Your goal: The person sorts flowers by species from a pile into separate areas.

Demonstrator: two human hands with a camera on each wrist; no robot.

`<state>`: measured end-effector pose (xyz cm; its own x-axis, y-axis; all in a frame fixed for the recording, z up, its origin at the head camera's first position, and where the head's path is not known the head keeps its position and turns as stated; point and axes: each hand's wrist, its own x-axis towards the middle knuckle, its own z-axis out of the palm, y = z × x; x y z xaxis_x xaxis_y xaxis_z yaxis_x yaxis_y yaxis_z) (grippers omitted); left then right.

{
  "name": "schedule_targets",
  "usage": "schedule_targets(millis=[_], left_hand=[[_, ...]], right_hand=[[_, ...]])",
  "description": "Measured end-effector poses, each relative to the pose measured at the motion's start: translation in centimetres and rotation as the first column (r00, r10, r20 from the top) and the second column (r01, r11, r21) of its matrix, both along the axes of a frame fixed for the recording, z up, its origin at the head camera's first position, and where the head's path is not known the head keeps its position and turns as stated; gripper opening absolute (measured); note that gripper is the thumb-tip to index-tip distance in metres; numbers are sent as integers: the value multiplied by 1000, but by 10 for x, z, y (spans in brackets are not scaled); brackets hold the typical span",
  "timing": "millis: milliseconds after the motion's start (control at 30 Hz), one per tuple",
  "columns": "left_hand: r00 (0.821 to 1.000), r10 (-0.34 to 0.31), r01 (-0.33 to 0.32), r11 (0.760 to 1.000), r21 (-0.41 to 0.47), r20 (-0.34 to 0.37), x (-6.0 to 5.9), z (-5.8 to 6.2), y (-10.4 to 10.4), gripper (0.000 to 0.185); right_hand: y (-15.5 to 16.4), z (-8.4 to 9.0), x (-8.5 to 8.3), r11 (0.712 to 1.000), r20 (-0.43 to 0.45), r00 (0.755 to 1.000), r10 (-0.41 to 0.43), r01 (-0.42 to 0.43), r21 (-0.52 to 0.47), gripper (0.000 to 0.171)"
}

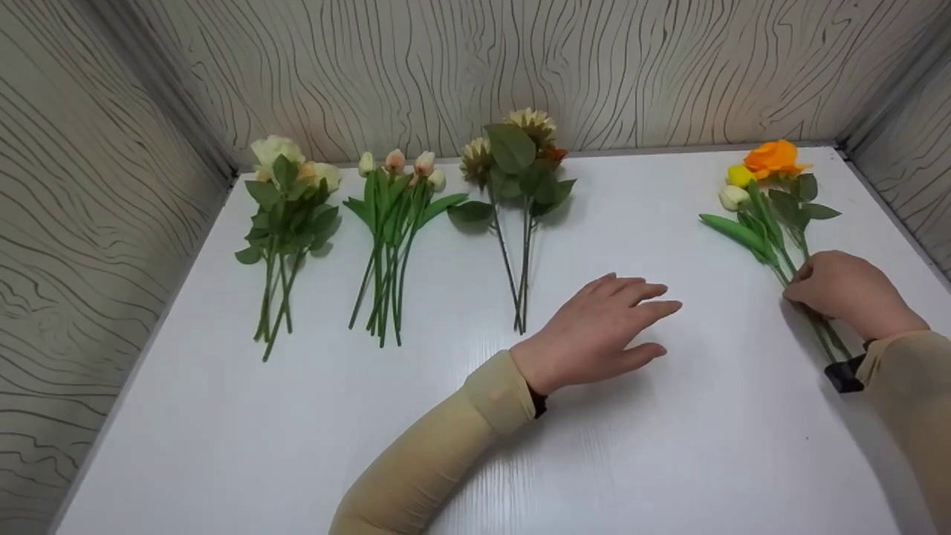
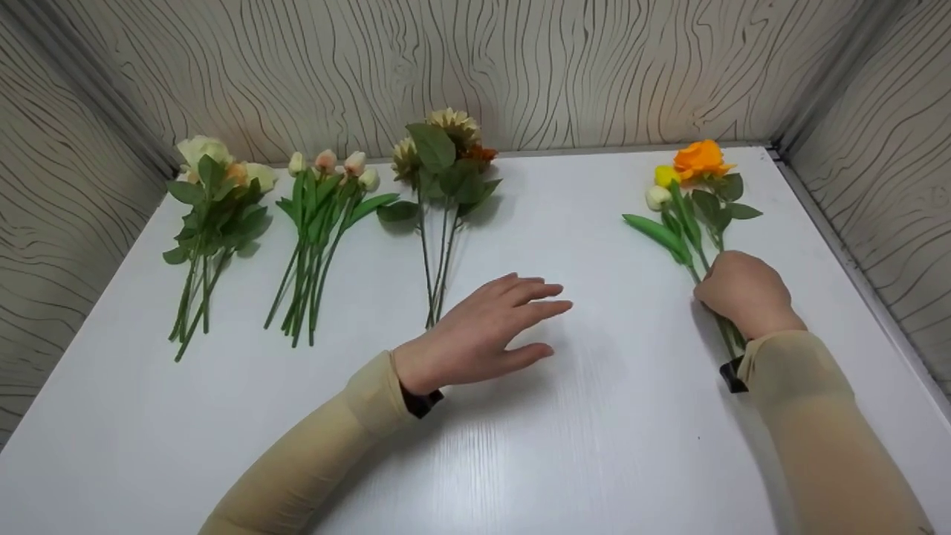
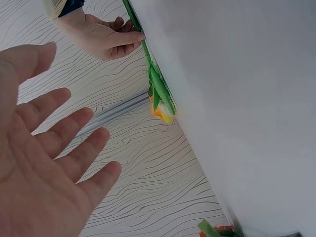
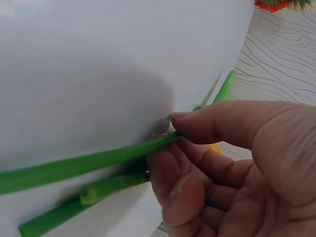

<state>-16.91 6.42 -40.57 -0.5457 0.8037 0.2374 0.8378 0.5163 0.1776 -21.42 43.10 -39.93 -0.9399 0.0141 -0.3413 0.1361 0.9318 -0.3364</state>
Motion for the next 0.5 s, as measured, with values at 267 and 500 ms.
schedule_targets(millis=[267,500], left_hand=[[997,72,-72,992,108,12,-8,2,-6,40],[950,193,-264,916,303,244,-21,7,-19,26]], right_hand=[[-31,7,-7,987,10,999,-39,40,-155,40],[-96,16,-5,916,-61,998,-31,4,-402,48]])
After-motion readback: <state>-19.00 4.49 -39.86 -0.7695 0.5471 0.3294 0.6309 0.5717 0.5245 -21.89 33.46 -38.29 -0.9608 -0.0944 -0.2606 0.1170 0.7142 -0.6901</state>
